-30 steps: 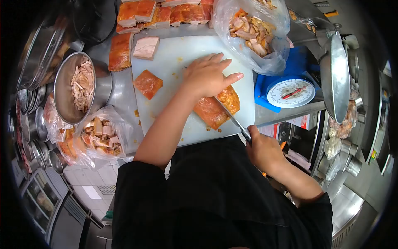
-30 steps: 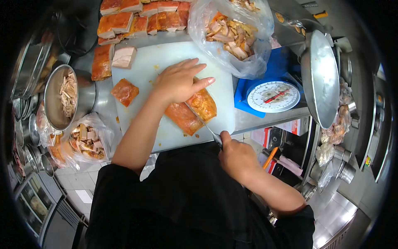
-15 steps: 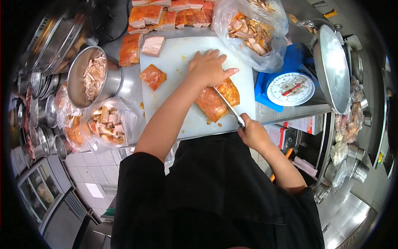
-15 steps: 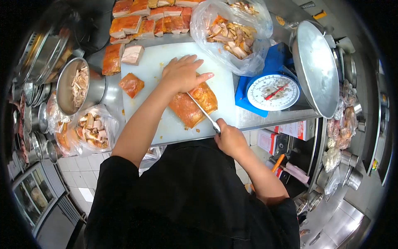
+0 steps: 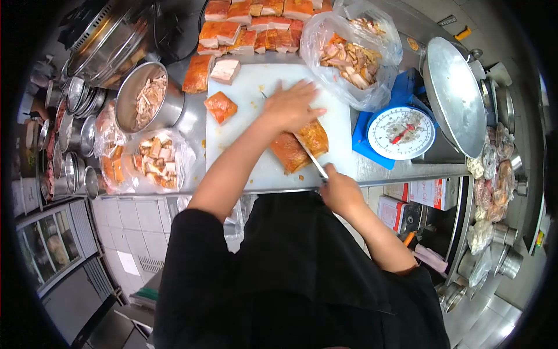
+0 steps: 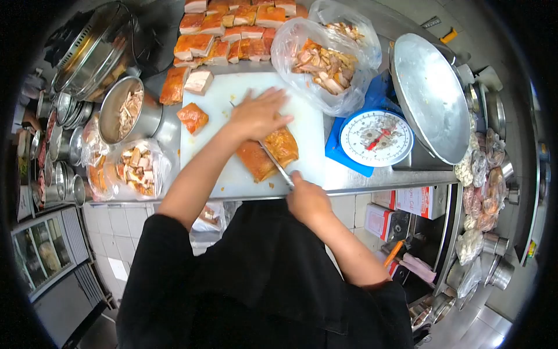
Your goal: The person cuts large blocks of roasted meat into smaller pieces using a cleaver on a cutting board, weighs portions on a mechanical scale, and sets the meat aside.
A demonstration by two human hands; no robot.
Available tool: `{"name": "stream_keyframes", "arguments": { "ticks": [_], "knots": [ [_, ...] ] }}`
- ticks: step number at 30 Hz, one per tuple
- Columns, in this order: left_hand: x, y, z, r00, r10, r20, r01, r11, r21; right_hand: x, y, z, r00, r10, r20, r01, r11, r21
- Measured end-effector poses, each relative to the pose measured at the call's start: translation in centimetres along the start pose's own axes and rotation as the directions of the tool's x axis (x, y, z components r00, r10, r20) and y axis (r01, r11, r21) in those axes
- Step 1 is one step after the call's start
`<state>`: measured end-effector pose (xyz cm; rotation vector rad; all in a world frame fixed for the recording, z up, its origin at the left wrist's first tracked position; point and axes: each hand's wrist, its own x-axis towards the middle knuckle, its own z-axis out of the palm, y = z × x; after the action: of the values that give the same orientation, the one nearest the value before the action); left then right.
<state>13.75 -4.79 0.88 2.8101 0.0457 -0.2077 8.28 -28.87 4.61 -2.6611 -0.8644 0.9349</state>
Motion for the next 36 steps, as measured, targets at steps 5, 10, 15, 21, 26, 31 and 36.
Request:
{"name": "stream_keyframes", "arguments": {
  "ticks": [5,10,15,21,26,31,36],
  "knots": [
    [1.1,-1.1,0.4,0.982,0.056,-0.179,-0.078,0.990,-0.115,1.0,1.1,-0.5,0.999,0.040,-0.022,-0.040,0.999,0.023],
    [-1.2,-0.6,1.7,0.859,-0.043,-0.510,-0.083,0.971,-0.222,1.4,2.2,-3.2,0.984,0.015,0.177,-0.062,0.963,0.261],
    [-6.7,-0.1,2.0,0.813,-0.284,-0.509,0.093,0.925,-0.368,4.2,6.9,-3.1,0.944,-0.103,0.312,-0.081,0.849,0.523],
    [-9.8,6.5,4.1,0.830,-0.449,-0.330,0.405,0.893,-0.198,3.4,5.5,-1.8,0.974,-0.067,0.218,-0.058,0.852,0.520],
    [-12.7,3.1,2.1,0.988,-0.126,-0.086,0.108,0.976,-0.188,1.4,5.6,-1.5,0.987,-0.032,0.160,-0.048,0.881,0.471],
    [-16.8,-1.9,2.2,0.969,-0.221,-0.109,0.198,0.962,-0.189,0.2,6.1,-1.8,0.985,-0.015,0.173,-0.069,0.880,0.470],
    [-17.3,-2.1,2.7,0.949,-0.285,-0.137,0.256,0.947,-0.193,0.1,6.4,-2.2,0.984,-0.052,0.169,-0.034,0.884,0.467]
  ]
}}
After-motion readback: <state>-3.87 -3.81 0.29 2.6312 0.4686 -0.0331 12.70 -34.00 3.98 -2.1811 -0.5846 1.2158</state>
